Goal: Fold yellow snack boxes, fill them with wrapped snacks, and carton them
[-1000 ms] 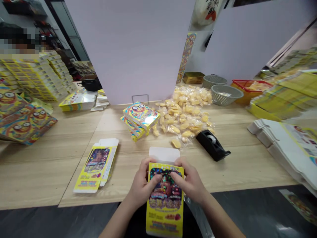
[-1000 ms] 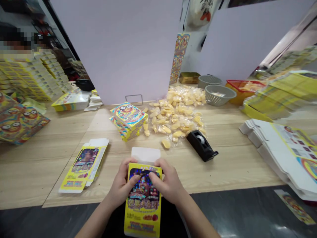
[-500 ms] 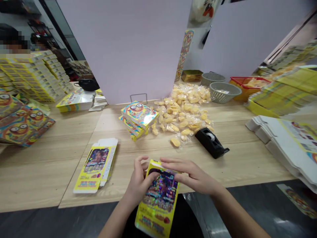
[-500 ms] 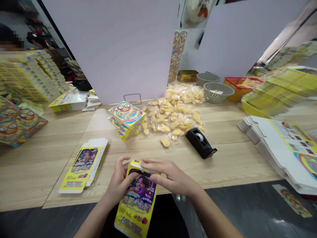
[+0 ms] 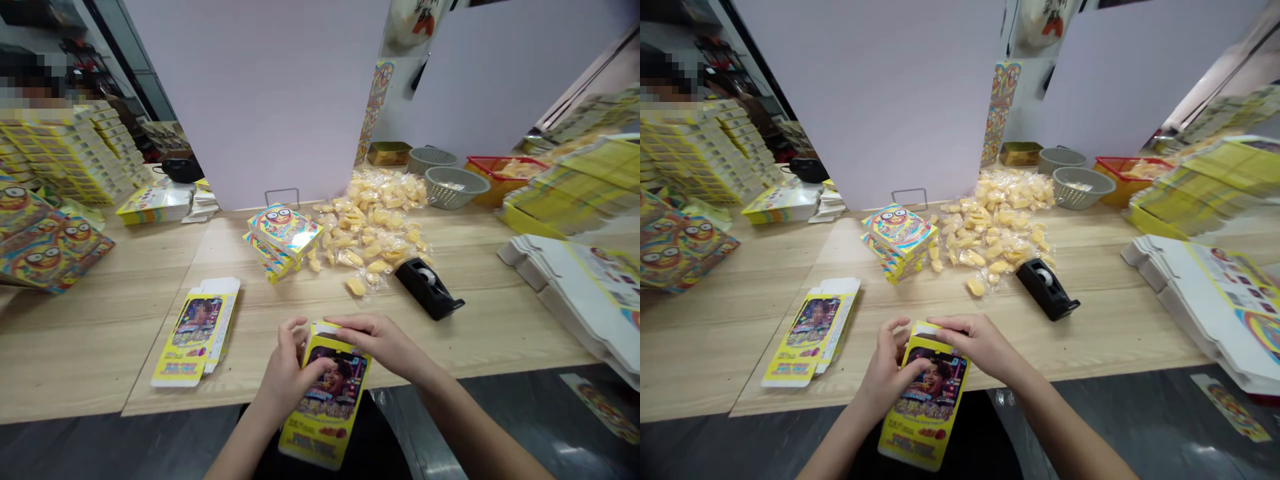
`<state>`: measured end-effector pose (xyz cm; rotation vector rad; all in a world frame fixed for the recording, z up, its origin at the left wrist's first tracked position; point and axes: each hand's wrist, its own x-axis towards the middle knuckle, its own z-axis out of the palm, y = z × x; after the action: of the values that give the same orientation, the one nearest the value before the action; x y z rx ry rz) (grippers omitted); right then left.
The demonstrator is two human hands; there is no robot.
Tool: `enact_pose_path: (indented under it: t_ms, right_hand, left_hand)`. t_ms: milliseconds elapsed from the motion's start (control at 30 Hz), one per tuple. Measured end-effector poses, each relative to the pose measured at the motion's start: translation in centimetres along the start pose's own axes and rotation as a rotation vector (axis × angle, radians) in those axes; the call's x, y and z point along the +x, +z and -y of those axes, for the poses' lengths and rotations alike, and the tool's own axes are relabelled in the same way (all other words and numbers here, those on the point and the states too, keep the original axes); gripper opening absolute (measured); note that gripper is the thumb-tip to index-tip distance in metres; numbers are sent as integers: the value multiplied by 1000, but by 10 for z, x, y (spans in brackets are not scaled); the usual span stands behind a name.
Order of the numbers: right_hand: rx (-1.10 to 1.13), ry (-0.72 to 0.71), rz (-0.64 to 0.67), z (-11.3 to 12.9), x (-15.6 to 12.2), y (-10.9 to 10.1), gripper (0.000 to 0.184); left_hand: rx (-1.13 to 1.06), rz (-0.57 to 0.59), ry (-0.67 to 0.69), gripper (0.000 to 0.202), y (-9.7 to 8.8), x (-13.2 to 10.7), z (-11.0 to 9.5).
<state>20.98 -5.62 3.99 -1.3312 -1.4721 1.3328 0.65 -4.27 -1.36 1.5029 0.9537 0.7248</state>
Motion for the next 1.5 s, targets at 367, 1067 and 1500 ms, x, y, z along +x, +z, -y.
enact_pose_path:
  t_ms: [367,1067,1500]
  right_hand:
    - [-38,-141,-290,-24,-28,15,38]
    - [-46,252,-1233,-126,-70,-144,41]
    - [326,388,-809,-139,-61,-213,18]
  left_hand:
    - [321,18,242,26,-9,8,-16]
    - [448,-302,661,25,13,36,-19]
    - [668,-234,674,30,8,46,-4]
